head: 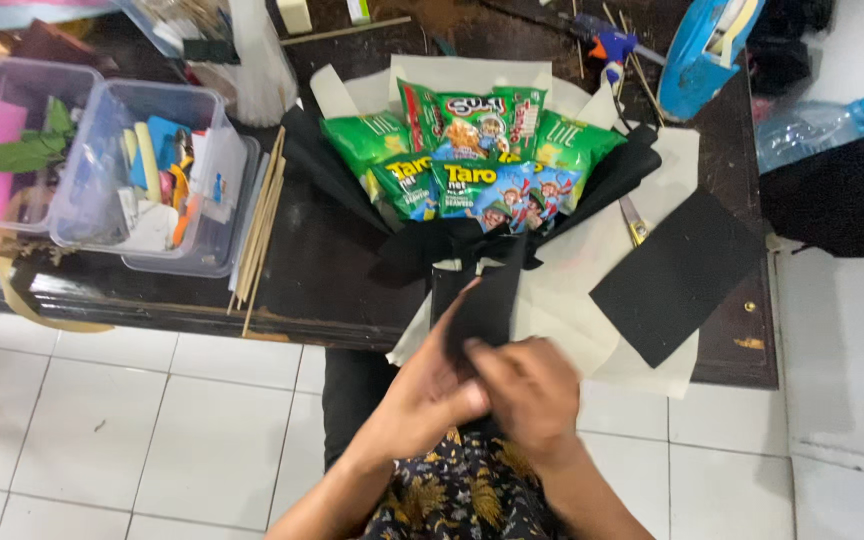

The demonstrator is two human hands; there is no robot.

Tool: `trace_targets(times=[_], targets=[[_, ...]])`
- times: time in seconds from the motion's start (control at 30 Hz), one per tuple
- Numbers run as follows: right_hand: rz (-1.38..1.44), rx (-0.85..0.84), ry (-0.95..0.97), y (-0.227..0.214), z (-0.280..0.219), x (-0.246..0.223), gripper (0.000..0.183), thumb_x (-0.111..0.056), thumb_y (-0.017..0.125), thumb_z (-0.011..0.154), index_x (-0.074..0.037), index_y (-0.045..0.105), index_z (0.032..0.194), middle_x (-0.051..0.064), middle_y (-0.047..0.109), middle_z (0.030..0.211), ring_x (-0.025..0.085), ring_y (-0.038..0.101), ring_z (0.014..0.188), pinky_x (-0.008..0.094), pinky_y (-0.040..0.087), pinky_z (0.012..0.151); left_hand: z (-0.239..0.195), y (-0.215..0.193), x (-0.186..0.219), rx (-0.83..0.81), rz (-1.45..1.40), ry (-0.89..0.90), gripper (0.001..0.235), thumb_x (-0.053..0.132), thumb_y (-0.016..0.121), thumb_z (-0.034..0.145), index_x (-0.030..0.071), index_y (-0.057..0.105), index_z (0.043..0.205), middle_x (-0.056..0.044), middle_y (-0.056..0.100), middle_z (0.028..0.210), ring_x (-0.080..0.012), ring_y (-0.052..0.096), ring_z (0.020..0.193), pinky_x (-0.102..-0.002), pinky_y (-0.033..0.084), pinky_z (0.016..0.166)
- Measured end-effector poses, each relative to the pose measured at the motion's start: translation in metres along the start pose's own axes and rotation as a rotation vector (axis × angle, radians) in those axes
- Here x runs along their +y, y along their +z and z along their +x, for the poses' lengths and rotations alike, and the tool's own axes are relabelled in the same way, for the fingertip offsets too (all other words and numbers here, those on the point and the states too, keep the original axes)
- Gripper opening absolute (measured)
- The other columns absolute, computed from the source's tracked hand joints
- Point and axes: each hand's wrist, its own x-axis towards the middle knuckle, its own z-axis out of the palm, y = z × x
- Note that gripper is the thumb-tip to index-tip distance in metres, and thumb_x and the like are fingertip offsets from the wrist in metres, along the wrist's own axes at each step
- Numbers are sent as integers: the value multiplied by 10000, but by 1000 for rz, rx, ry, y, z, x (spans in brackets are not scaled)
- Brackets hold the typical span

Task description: The person constructs a snack bouquet by attaching black paper pieces to a base holding snack bags using a glue gun.

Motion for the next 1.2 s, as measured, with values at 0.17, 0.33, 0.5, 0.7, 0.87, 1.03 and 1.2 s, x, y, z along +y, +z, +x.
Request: trace_targets(times=[0.17,0.33,0.5,0.7,0.87,1.03,1.2], targets=[[120,-226,-101,13,12,-26,175,-15,666,1084,47,772,1209,142,647,1031,286,624,810,421,514,709,-64,-61,-111,691,1039,-651,920,69,651,819,337,495,1685,-186,578,1050,-485,634,1213,-414,482,1140],[149,-270,-134,34,8,-32,174,34,705,1064,62,755,1229,152,636,1029,315,634,855,429,540,733,-2,-56,1,1494,-730,-197,512,193,697,970,19,619,1445,-209,735,1424,-301,721,1201,-466,594,1005],[166,-347,-125,61,-1,-37,82,59,743,1039,23,742,1113,111,613,1012,281,631,843,408,509,782,-14,-91,-3,1629,-643,-286,816,276,802,876,121,507,1621,-80,767,1343,-201,758,1094,-378,600,933],[81,-565,-88,91,-20,-28,91,20,647,1036,0,711,1097,187,677,1184,361,679,1127,484,521,967,-22,-130,-36,1600,-661,-58,416,216,742,978,51,688,1356,-133,768,1355,-222,743,1163,-398,605,1032],[-346,-519,263,89,-18,-31,688,-432,898,798,-205,603,1377,200,402,1686,485,399,1543,766,355,1183,-20,-131,-23,1585,-692,-253,1018,304,725,957,77,138,1758,-65,648,1603,-183,689,1361,-388,576,1114],[-282,-386,527,76,-21,-17,716,-287,940,775,-110,554,1351,345,260,1728,599,455,1442,698,431,1085,-37,-145,-50,1591,-670,-315,1127,361,763,926,95,52,1758,-31,380,1793,-181,598,1490,-402,566,1135],[-252,-403,689,59,-26,-5,680,-254,919,767,-124,494,1281,358,333,1727,486,471,1520,649,479,925,-30,-132,-30,1555,-687,-343,1065,347,724,951,118,81,1768,-77,645,1596,-221,716,1328,-421,602,1080]])
